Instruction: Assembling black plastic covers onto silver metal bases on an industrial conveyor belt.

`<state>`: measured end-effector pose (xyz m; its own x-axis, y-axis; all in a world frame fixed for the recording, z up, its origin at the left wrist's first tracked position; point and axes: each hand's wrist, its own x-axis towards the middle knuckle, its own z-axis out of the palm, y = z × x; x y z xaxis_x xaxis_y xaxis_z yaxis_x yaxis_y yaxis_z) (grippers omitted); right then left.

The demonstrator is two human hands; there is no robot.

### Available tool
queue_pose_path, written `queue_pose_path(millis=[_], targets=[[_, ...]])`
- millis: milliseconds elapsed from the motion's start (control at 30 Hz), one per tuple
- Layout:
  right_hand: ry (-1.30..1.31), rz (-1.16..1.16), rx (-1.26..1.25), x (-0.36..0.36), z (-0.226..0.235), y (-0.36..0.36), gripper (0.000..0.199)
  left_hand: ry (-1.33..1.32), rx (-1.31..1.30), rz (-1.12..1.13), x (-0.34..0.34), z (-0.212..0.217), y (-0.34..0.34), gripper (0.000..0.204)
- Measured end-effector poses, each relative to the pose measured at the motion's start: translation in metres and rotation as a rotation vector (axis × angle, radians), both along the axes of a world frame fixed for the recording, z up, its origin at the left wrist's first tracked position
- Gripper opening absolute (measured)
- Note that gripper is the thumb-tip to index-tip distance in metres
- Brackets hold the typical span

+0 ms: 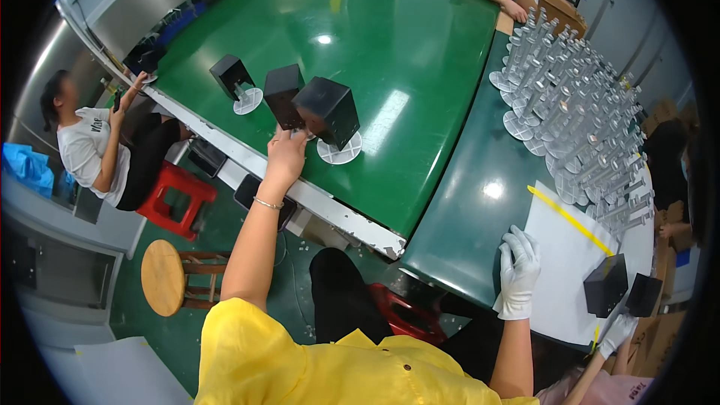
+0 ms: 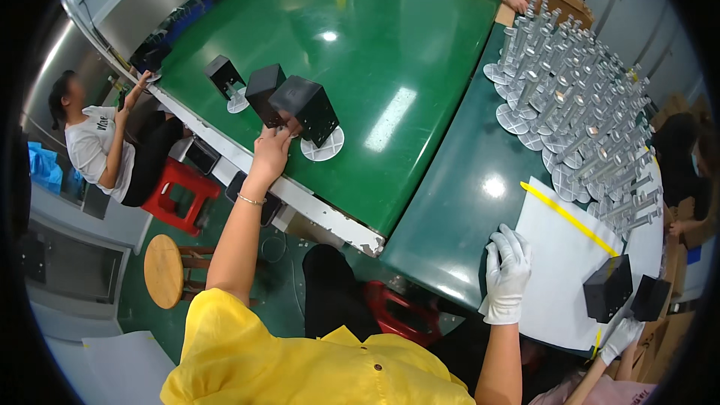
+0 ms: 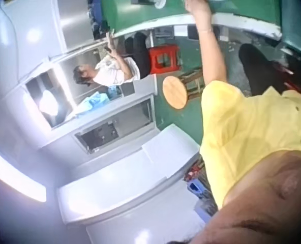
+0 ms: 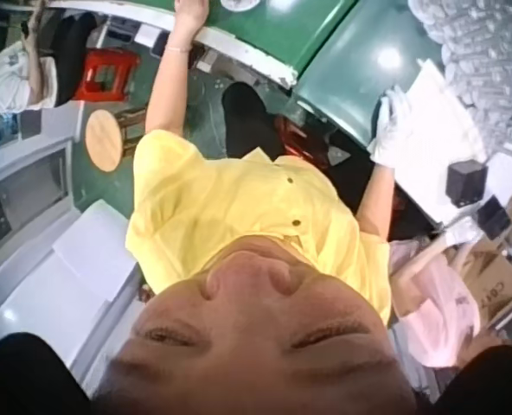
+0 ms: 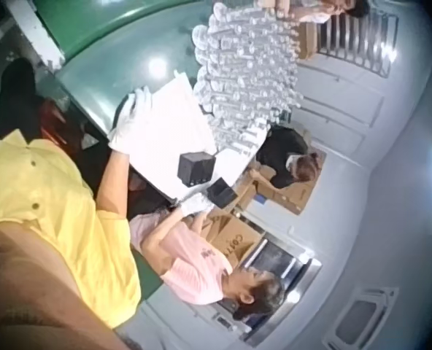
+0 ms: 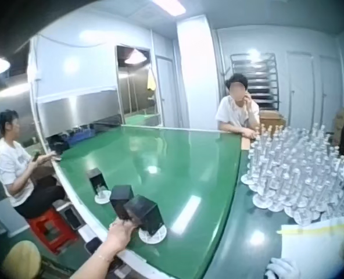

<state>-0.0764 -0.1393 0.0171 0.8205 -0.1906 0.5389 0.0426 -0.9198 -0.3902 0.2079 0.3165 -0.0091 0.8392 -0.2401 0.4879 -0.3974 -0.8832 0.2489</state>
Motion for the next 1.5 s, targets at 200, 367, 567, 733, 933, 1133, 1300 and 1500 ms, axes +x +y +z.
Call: queue_pose_path(millis=[200, 367, 567, 733, 933, 1133, 1300, 1500], targets=[[0.012, -0.009, 0.014, 0.003, 0.000, -0.002, 0.023, 0.031, 0.296, 0.274, 0.020, 0.005, -0.020, 0.027], [0.052, 0.003, 0.038, 0.009, 0.002, 0.008, 0.021, -0.071, 0.272, 0.245, 0.012, 0.012, 0.001, 0.025], [0.057, 0.010, -0.009, -0.008, -0.005, -0.007, 0.018, 0.045, -0.056, 0.379, 0.061, 0.029, 0.072, 0.018], [0.039, 0.041, -0.062, -0.003, -0.010, -0.004, 0.021, 0.277, 0.150, 0.459, 0.131, 0.000, 0.143, 0.053], [0.038, 0.031, -0.045, 0.004, 0.009, 0.016, 0.019, 0.245, 0.120, 0.494, 0.167, -0.005, 0.144, 0.058], [0.178, -0.016, 0.113, -0.004, -0.004, 0.005, 0.024, 0.119, 0.211, 0.560, 0.116, -0.003, 0.089, 0.055], [0.148, 0.010, 0.139, -0.006, -0.005, 0.005, 0.026, 0.142, 0.211, 0.605, 0.120, 0.001, 0.155, 0.049], [0.193, -0.003, 0.085, -0.003, -0.005, 0.009, 0.027, 0.359, -0.042, 0.373, 0.194, 0.002, 0.239, 0.056]])
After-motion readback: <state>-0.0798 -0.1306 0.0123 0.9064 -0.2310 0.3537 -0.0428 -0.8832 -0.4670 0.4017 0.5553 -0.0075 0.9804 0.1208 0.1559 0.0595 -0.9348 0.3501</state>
